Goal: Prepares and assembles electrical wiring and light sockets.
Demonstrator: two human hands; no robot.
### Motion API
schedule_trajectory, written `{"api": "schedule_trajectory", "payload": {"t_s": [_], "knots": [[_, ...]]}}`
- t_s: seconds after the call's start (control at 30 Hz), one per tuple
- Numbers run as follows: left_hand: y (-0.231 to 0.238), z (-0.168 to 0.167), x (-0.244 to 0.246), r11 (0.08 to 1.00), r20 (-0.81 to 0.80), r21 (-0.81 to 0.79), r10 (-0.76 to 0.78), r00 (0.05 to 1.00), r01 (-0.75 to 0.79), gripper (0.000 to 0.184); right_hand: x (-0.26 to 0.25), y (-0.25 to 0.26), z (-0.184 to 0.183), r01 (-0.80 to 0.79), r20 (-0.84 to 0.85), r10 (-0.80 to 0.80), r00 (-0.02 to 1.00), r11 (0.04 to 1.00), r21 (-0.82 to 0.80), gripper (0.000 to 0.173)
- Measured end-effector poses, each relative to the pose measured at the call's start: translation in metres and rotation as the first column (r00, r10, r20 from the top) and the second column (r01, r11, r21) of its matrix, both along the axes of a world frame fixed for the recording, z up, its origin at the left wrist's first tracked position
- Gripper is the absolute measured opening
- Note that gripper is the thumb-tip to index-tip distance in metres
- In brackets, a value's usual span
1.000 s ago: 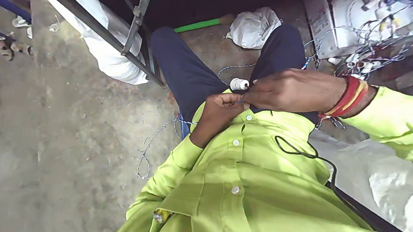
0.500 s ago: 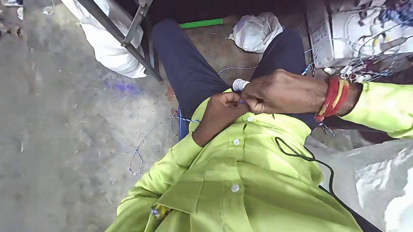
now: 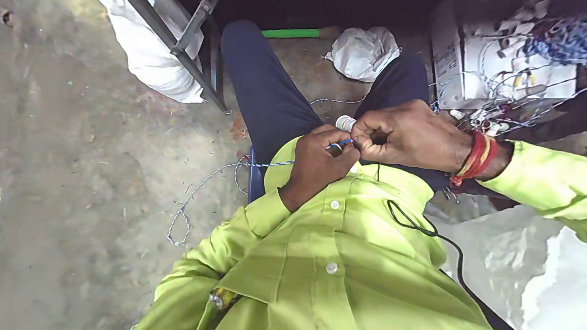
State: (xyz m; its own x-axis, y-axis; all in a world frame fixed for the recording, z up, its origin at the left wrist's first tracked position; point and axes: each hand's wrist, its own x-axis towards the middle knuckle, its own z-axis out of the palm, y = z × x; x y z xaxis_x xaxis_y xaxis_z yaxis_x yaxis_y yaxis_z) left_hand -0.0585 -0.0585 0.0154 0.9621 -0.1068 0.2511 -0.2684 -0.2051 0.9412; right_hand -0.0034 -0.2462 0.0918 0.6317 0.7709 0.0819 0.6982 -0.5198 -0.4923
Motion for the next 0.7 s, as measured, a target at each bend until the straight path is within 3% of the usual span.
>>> {"api": "schedule_trajectory", "payload": {"t_s": [0.17,0.27,0.5,0.6,0.7], "knots": [[0.0012,0.0005,-0.0008,0.998,0.069,0.057,0.000,0.998,-0.004,0.014,-0.0017,-0.0024,-0.0036,0.048,-0.029,-0.047,0.998,0.998,0.040,0.012],[0.0009,-0.0011,0.0009,0.998,-0.013,-0.040,-0.052,0.999,0.051,0.012,-0.0026,-0.0059,-0.0021,0.067,-0.031,-0.065,0.997,0.996,0.057,0.012],[0.0068,0.0064,-0.0073,0.985,-0.164,-0.081,-0.165,0.972,0.154,0.005,-0.0011,-0.0046,-0.0020,0.058,-0.056,-0.054,0.997,0.996,0.068,0.011],[0.0014,0.0043,0.0004,0.984,-0.136,-0.167,-0.086,0.987,0.062,0.006,0.0020,-0.0001,-0.0037,0.087,-0.082,-0.080,0.993,0.992,0.095,0.011],[0.0026,0.0044,-0.0007,0.998,0.022,-0.058,0.022,1.000,-0.021,0.014,0.0023,0.0017,-0.0075,0.135,-0.090,-0.124,0.988,0.982,0.131,0.009]]}}
